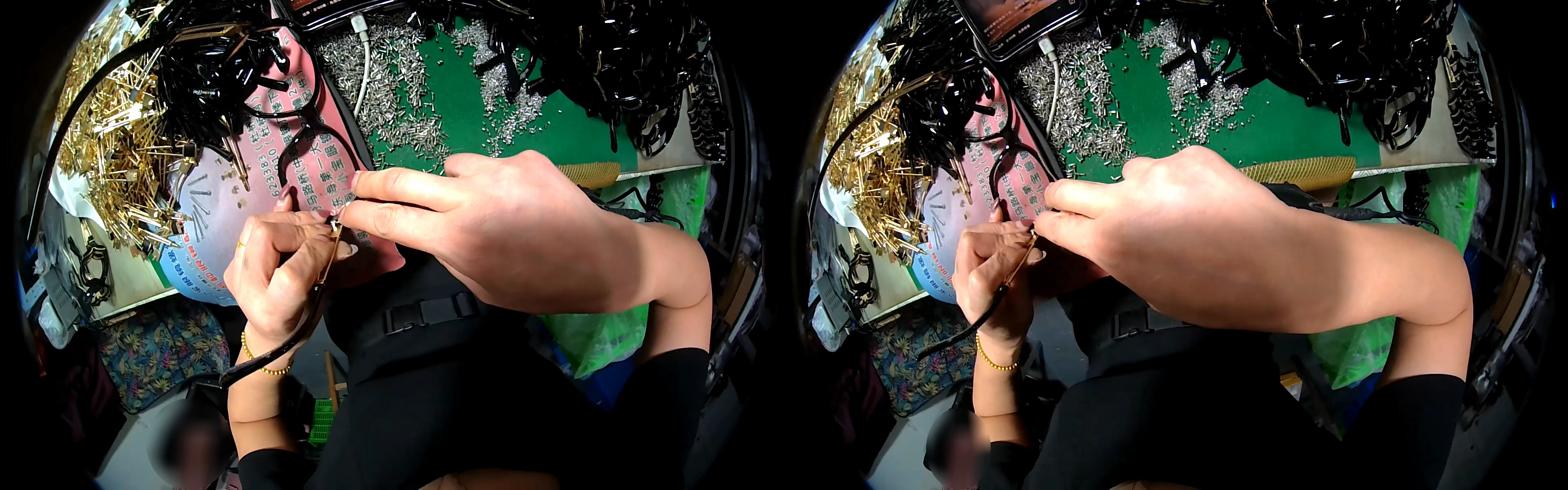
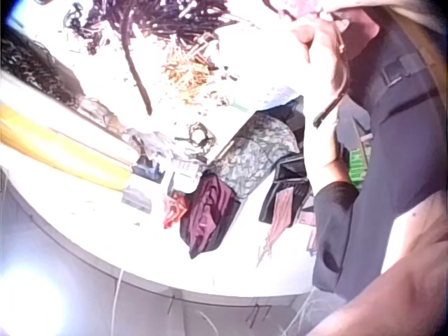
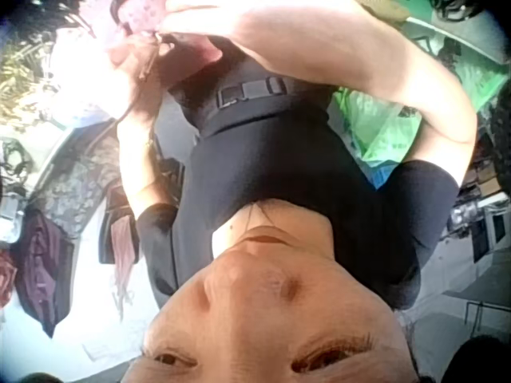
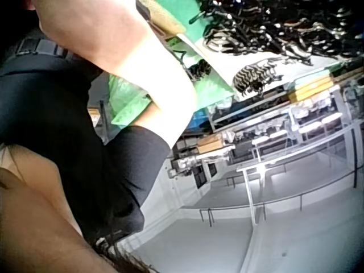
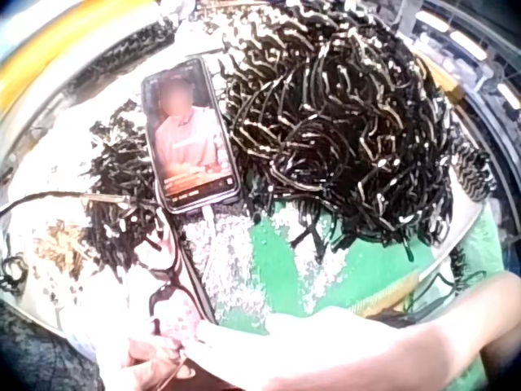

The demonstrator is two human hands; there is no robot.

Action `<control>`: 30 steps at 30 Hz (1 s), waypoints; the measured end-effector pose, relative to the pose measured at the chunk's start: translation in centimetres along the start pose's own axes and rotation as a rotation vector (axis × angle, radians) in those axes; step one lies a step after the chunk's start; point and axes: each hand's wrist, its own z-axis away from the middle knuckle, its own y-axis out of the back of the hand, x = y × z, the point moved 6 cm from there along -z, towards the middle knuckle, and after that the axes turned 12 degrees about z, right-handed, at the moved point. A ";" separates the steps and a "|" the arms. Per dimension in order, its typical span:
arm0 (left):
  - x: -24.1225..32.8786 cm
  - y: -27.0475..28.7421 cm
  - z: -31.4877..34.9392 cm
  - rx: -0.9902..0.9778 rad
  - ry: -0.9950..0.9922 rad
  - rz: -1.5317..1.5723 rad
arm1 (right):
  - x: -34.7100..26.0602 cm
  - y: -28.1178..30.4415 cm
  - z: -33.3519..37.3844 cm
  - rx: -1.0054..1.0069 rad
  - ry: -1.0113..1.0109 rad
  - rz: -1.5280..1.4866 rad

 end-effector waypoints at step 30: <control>0.1 -0.4 0.2 0.145 -0.068 0.065 | -1.3 -0.6 -0.1 0.404 0.100 0.381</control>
